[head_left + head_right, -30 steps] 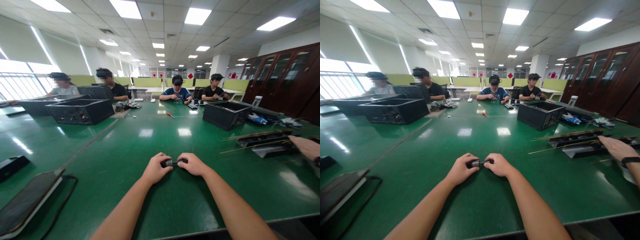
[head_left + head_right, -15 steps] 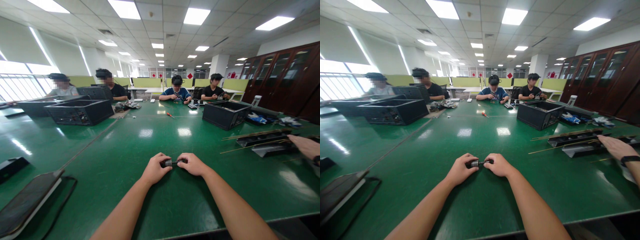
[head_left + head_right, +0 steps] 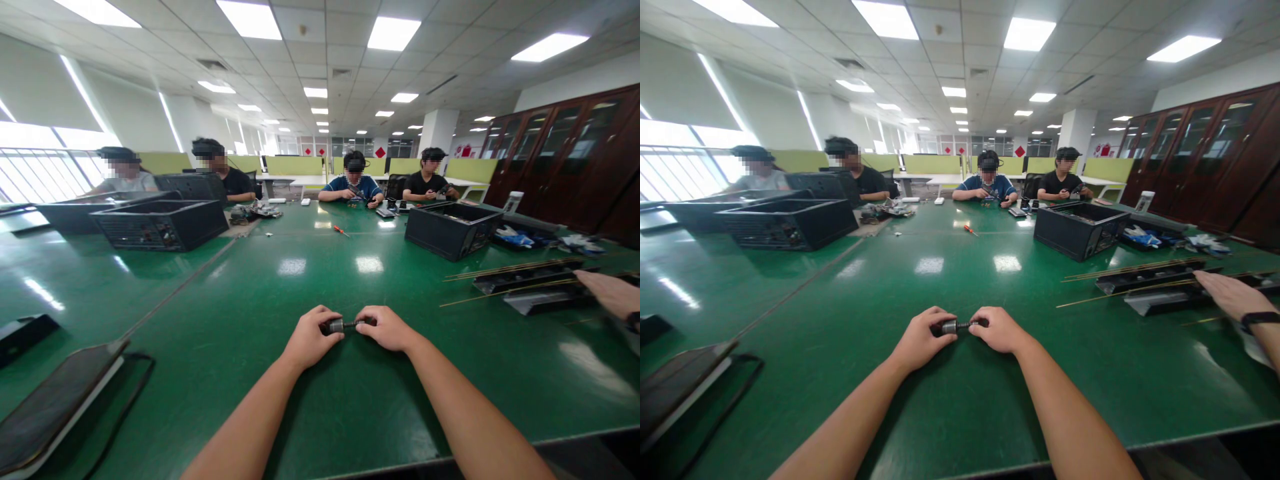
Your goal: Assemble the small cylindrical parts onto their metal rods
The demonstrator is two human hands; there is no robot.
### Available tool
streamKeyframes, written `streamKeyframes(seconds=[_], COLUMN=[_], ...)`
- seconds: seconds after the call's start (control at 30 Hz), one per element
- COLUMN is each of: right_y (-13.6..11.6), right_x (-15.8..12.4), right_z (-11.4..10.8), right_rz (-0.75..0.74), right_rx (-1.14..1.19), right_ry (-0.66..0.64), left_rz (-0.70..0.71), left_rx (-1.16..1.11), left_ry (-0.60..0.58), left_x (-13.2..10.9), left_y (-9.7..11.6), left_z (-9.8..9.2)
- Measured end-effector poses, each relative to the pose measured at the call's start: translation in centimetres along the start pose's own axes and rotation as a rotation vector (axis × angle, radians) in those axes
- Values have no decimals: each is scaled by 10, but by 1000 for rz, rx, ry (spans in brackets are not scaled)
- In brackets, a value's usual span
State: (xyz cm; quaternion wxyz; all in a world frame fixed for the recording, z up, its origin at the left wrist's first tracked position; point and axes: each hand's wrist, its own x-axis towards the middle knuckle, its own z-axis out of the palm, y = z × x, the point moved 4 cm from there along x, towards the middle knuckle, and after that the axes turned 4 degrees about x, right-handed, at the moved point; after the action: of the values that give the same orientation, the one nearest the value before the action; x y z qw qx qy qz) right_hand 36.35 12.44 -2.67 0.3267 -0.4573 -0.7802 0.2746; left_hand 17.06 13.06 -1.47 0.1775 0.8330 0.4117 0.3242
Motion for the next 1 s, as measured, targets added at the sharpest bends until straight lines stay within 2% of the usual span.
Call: streamKeyframes(seconds=[0.6,1.0], right_y=[0,-1], right_x=[-1,-1], right_z=[-2,-2], right_rz=[16,21], right_rx=[18,18], right_ry=[13,10], left_rz=[0,-1], left_rx=[-7,16], left_ry=[-2,16], left_x=[0,1], left_y=[-4,2], left_z=[-1,-4])
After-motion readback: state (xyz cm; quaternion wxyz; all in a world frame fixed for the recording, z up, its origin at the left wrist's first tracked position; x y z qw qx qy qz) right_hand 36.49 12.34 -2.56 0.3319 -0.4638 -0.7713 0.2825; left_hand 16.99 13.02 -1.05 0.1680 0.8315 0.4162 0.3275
